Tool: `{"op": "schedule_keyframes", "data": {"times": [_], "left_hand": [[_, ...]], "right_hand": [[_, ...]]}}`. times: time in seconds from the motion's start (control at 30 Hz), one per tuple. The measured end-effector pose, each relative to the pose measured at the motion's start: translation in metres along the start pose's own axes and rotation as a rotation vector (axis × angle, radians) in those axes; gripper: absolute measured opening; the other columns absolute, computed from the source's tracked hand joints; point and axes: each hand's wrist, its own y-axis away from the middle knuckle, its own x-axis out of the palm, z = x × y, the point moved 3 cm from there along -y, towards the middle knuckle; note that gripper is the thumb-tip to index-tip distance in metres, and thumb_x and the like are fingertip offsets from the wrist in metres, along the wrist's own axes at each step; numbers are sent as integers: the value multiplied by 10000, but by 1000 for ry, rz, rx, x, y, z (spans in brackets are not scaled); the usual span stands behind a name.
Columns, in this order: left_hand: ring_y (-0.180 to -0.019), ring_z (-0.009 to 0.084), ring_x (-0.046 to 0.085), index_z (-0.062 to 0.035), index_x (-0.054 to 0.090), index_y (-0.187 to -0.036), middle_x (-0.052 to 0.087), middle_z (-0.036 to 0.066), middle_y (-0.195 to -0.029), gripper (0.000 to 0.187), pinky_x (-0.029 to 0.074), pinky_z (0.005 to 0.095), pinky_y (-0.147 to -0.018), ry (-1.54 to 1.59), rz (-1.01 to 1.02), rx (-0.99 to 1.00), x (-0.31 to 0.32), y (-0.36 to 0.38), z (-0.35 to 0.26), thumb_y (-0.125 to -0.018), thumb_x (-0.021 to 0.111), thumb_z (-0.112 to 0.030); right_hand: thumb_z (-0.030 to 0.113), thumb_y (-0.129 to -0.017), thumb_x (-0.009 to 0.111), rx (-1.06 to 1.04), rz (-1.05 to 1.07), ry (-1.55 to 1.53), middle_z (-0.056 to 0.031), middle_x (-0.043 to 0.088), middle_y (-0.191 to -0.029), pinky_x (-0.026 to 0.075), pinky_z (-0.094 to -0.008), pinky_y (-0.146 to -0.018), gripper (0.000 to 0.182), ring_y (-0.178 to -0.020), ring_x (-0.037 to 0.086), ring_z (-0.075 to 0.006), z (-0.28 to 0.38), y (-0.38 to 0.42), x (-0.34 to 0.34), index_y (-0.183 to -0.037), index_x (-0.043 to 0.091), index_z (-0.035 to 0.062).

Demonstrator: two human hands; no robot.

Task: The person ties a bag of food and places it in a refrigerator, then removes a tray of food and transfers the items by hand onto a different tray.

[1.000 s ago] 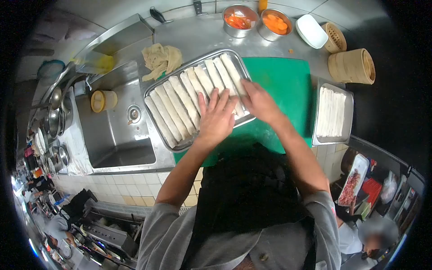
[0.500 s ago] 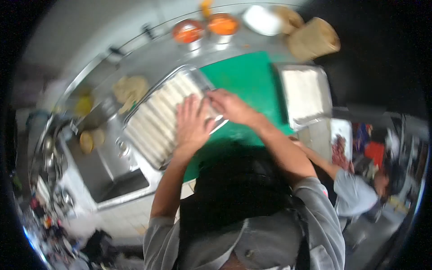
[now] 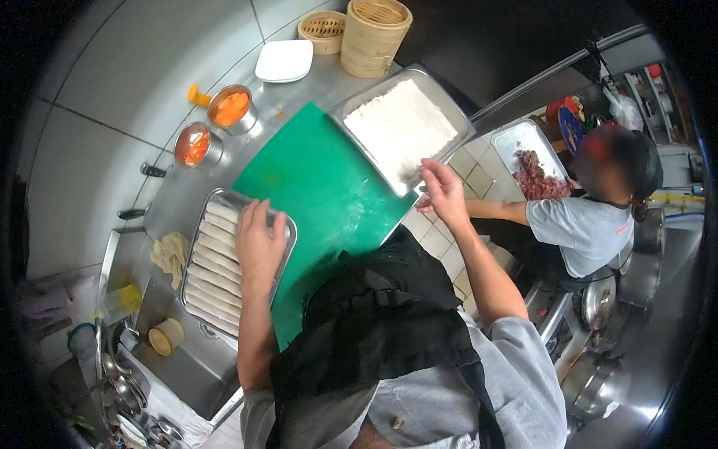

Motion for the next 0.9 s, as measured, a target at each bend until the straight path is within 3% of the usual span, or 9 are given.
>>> {"op": "schedule_keyframes", "data": {"times": [0.1,0.2,0.3,0.43,0.57,0.67,0.7,0.77,0.9], "left_hand": [[-1196,408,570,11,638,-1215,627,229,-1245,407,463,486,-1027,162,40,46,13,-27,-38,-918,679,-263],[-1198,399,574,10,618,-1232,625,222,-1253,395,478,461,-1016,189,60,128,31,-60,-84,-912,685,-212],[-1209,400,573,17,593,-1268,613,226,-1281,418,480,454,-1019,217,112,217,64,-96,-130,-921,673,-201],[-1209,400,572,56,570,-1283,606,241,-1293,445,480,442,-1025,127,215,292,125,-143,-171,-921,669,-184],[-1261,407,528,68,490,-1377,563,257,-1346,706,430,463,-1067,-358,187,259,212,-172,-163,-925,647,-451],[-1263,398,504,59,450,-1422,548,251,-1349,904,408,470,-1065,-442,172,178,229,-177,-179,-868,627,-633],[-1263,398,504,59,450,-1422,548,251,-1349,904,408,470,-1065,-448,187,186,230,-182,-182,-868,627,-633],[-1253,372,493,58,473,-1392,558,231,-1314,974,405,461,-1046,-381,385,58,211,-197,-192,-807,652,-700],[-1162,381,553,43,545,-1312,603,227,-1207,945,448,465,-975,-366,408,29,206,-200,-195,-764,685,-713]], "right_hand": [[183,-1021,601,-182,-15,92,-87,657,-1085,561,-241,-499,373,-683,638,-146,-5,-15,-29,-1355,553,23],[175,-1023,595,-243,-91,95,-114,614,-1198,590,-261,-534,398,-756,653,-156,-10,-33,-52,-1381,525,16],[164,-1019,598,-339,-128,199,-153,551,-1289,635,-302,-668,481,-1015,630,-199,-40,-57,-85,-1438,436,-7],[183,-1015,613,-195,-184,-38,-171,549,-1282,621,-312,-629,525,-920,654,-205,-45,-60,-96,-1450,404,-23],[223,-1007,641,30,-173,-245,-167,545,-1303,599,-317,-626,599,-882,636,-188,-71,-72,-107,-1478,369,-26],[276,-995,664,120,-43,-290,-149,542,-1318,585,-327,-716,669,-881,636,-183,-93,-81,-120,-1502,349,-27],[276,-995,664,133,-50,-300,-149,542,-1318,585,-327,-716,669,-881,636,-183,-98,-83,-125,-1502,349,-27],[261,-1025,614,143,-41,-322,-143,622,-1068,624,-373,-746,619,-902,683,-235,-88,-87,-132,-1480,326,-46],[348,-1011,630,272,65,-330,-113,593,-1232,590,-316,-766,699,-956,615,-163,-67,-95,-129,-1533,326,-3]]}}
